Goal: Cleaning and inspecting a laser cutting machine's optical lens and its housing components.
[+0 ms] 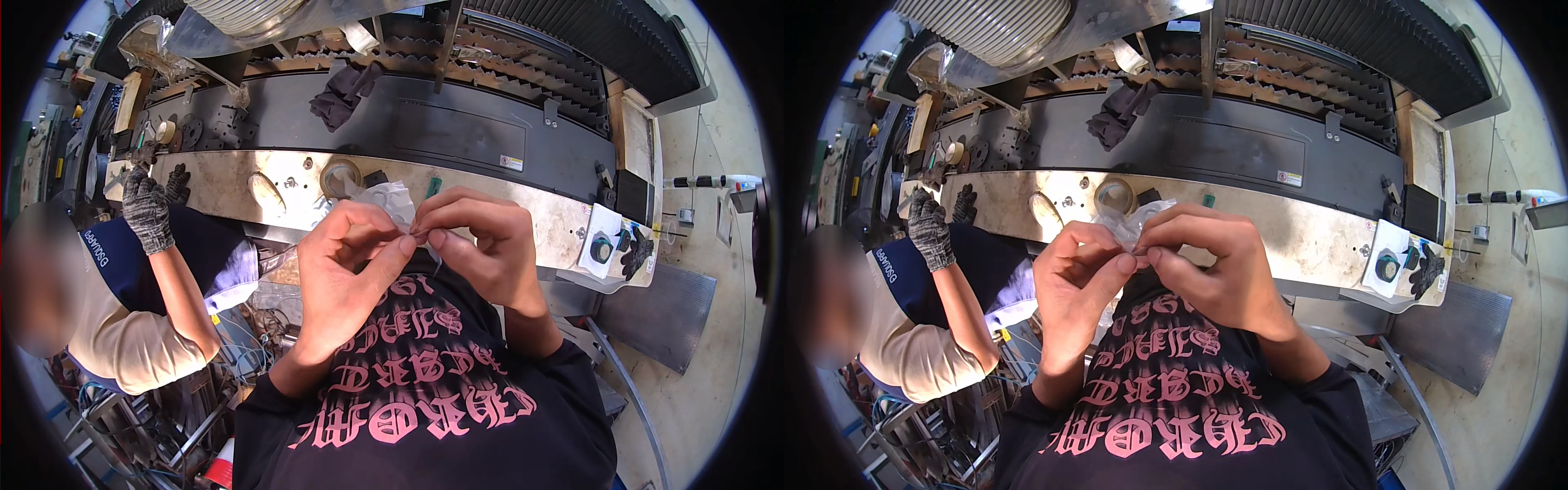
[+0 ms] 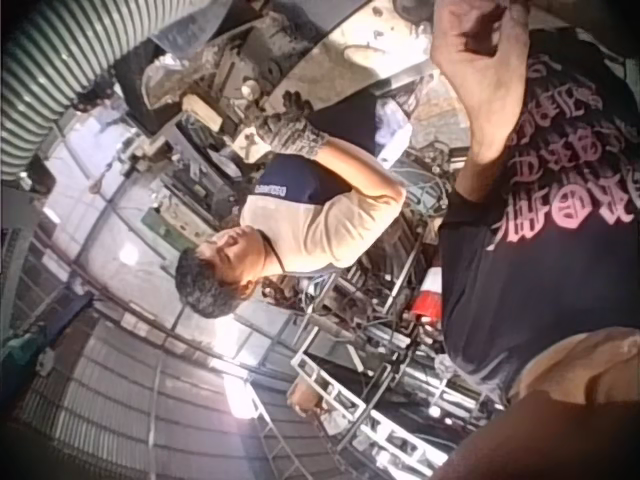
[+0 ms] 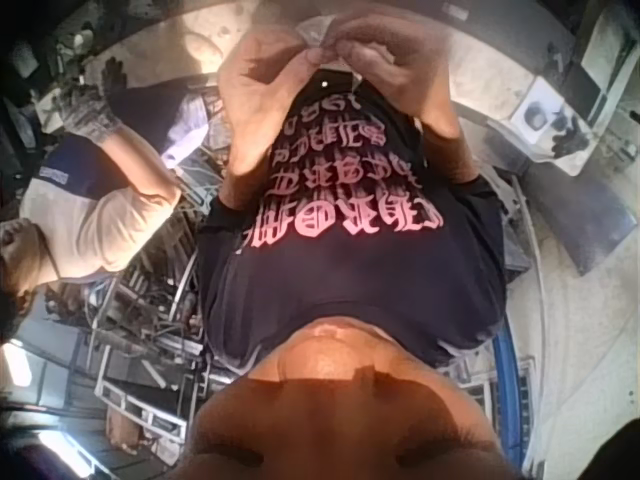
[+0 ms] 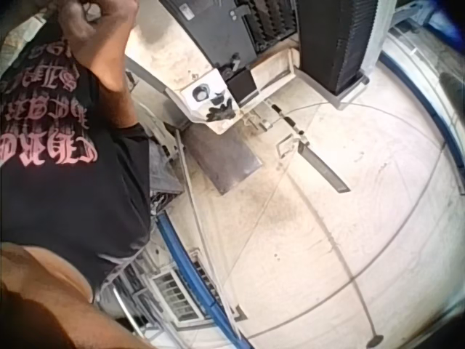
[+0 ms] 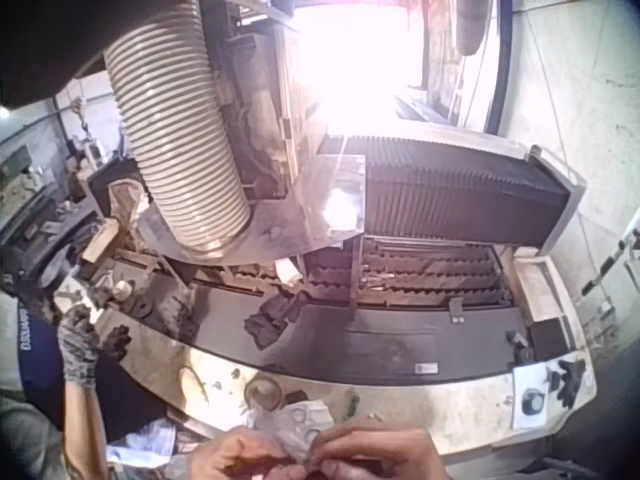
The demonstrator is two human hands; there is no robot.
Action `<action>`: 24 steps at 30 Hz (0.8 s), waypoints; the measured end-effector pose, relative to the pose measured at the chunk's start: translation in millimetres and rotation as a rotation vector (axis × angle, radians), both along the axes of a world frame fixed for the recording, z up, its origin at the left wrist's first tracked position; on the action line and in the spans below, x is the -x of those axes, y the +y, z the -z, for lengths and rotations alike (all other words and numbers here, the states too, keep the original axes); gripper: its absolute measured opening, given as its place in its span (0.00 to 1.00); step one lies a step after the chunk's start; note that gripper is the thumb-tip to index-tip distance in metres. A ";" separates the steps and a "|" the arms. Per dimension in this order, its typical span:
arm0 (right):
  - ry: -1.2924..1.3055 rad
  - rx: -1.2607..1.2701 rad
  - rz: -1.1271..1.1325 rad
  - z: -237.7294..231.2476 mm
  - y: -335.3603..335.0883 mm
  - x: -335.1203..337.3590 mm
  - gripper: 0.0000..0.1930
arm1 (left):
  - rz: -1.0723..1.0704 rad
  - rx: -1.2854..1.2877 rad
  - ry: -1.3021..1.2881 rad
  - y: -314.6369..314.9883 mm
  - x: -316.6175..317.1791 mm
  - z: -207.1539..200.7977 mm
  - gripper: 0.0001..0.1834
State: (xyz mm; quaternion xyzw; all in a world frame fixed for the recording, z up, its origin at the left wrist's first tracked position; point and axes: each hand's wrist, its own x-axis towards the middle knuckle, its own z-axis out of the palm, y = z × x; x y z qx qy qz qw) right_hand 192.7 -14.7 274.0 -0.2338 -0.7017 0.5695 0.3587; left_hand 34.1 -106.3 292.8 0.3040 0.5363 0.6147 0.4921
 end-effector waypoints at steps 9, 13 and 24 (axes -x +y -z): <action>-0.090 0.408 -0.087 -26.4 4.3 0.2 0.08 | 0.073 -0.194 0.705 1.1 20.1 -12.9 0.09; -0.147 0.321 -0.122 -30.4 10.2 3.9 0.07 | 0.182 -0.127 0.486 -2.0 29.6 -18.0 0.06; -0.054 -0.422 0.090 -28.2 8.9 23.7 0.08 | 0.124 -0.133 -0.052 -7.3 26.5 -5.9 0.05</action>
